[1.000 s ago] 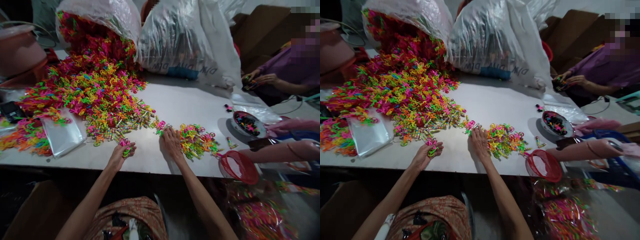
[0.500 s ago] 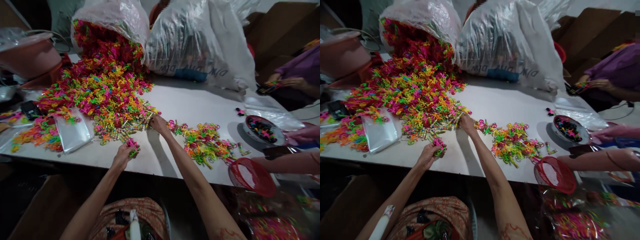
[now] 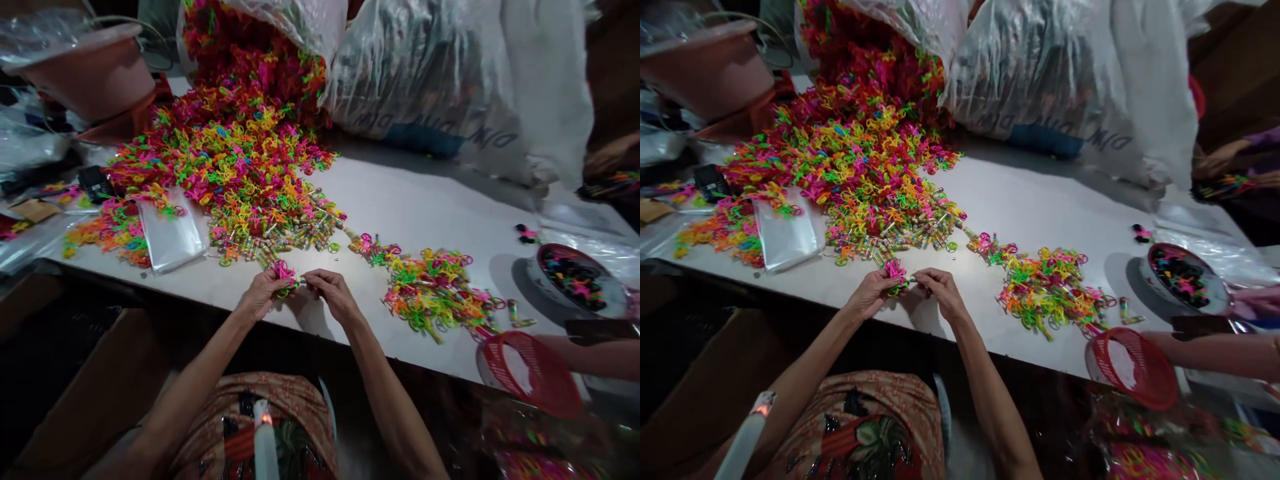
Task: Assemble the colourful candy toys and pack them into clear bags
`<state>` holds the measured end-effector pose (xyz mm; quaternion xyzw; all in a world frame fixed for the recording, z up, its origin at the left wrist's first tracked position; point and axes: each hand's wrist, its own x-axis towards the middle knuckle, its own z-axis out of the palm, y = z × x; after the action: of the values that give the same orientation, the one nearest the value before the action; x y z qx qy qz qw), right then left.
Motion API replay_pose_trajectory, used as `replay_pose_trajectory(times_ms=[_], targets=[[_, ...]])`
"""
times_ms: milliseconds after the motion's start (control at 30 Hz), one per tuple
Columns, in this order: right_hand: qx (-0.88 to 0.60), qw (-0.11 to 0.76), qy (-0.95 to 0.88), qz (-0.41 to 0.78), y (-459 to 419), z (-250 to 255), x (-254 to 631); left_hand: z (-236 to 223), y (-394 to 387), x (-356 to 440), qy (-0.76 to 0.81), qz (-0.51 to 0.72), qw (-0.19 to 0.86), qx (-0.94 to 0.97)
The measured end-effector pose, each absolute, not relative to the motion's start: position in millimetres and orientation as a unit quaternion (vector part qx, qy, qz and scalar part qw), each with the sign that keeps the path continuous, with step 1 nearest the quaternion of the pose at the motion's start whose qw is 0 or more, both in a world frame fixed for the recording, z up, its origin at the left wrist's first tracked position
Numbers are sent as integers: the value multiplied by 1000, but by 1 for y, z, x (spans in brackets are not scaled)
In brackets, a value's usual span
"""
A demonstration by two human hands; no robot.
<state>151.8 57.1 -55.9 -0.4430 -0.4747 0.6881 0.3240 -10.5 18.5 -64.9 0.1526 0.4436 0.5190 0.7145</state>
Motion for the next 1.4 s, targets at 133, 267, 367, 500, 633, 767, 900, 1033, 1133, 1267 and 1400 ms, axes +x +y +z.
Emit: replay_pose_trajectory(times_ms=[133,267,367,500,633,767,900,1033,1133,1267,1400], targets=[[-438,340,-428,714,56,-57,148,-60,15,-9,424,518,723,174],[-446,413,-395,689,53,-52,150,-62,16,-7,508,504,653,247],[-451,413,-443,655,49,-47,146,-66,18,-4,613,482,512,359],[-461,383,-506,621,49,-51,140,-65,19,-4,651,486,429,395],[-465,306,-521,647,52,-62,144,-61,19,-11,576,531,536,316],[-452,338,-469,679,53,-60,150,-61,20,-16,512,538,621,251],[-430,320,-453,713,53,-55,153,-59,19,-14,459,519,681,236],[-422,311,-414,744,52,-60,154,-57,18,-13,444,516,699,218],[-413,310,-393,761,51,-66,154,-60,17,-13,447,513,703,209],[-407,316,-410,753,47,-65,153,-68,16,-14,457,507,703,198],[-403,342,-436,729,43,-60,154,-71,14,-12,445,508,715,178]])
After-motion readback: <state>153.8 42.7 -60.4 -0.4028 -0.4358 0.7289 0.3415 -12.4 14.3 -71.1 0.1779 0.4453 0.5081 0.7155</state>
